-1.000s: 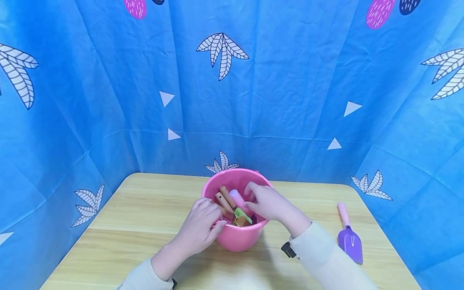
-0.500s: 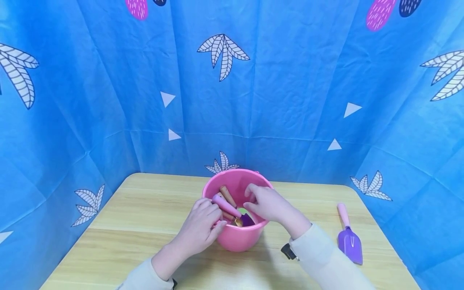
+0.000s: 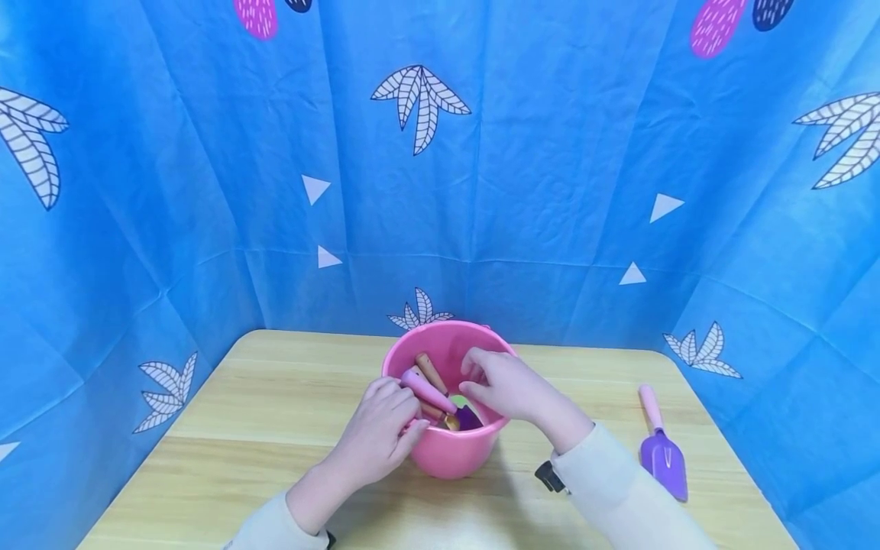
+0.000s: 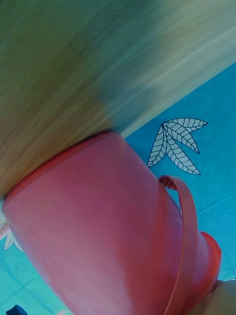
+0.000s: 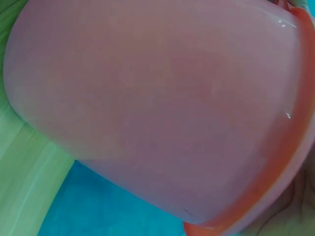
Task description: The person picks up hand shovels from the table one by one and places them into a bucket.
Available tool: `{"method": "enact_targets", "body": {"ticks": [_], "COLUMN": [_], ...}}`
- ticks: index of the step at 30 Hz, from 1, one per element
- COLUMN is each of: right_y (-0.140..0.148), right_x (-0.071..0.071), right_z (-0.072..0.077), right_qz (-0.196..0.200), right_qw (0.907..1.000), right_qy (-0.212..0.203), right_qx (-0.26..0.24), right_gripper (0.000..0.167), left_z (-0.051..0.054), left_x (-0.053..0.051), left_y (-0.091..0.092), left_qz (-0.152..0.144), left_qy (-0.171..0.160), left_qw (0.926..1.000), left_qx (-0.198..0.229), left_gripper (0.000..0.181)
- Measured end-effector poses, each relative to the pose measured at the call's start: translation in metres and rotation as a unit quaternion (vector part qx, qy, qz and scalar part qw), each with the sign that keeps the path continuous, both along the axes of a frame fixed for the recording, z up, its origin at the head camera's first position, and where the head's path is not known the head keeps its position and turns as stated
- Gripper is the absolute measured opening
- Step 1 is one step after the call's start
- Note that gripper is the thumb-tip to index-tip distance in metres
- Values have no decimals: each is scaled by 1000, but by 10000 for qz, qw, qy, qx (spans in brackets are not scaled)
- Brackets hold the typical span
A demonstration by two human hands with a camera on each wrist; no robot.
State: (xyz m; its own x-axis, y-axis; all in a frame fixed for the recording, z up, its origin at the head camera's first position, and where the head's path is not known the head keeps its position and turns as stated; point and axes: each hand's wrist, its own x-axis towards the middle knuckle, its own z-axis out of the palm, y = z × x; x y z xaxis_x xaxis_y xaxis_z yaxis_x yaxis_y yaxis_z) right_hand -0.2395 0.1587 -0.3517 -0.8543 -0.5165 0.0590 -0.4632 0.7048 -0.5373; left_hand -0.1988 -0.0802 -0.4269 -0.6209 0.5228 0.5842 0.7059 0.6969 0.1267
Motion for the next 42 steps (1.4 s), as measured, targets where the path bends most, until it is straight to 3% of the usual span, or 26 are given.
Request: {"method": "enact_targets", "body": {"ticks": [7, 13, 19, 24, 31, 37, 42], "right_y": [4, 10, 20, 32, 53, 73, 86], "right_x": [3, 6, 10, 10, 3, -7, -12], "right_z": [14, 27, 39, 45, 48, 43, 40], "right_qz": [-141, -197, -206, -253, -560, -776, -881], "right_qw": [9999, 9994, 9984, 9976, 9940, 9917, 9907], "right_qy": [66, 253, 508, 629, 853, 874, 870], "right_qx": [-74, 91, 134, 104, 397, 534, 560], "right_gripper": [19, 20, 20, 18, 14, 15, 14], "left_z": [-1, 1, 1, 0, 1, 1, 2], "left_x": [-1, 1, 0, -1, 0, 1, 2], "left_y": [0, -1, 0, 1, 1, 0, 1], "left_qz": [-3, 16, 14, -11, 1, 31, 44], "left_qy": [131, 46, 39, 82, 37, -20, -25], "left_qw": [9999, 10000, 10000, 10000, 10000, 10000, 9999], "left_qx": [5, -26, -7, 24, -13, -57, -97], "left_gripper": [13, 28, 13, 11, 13, 25, 16]}}
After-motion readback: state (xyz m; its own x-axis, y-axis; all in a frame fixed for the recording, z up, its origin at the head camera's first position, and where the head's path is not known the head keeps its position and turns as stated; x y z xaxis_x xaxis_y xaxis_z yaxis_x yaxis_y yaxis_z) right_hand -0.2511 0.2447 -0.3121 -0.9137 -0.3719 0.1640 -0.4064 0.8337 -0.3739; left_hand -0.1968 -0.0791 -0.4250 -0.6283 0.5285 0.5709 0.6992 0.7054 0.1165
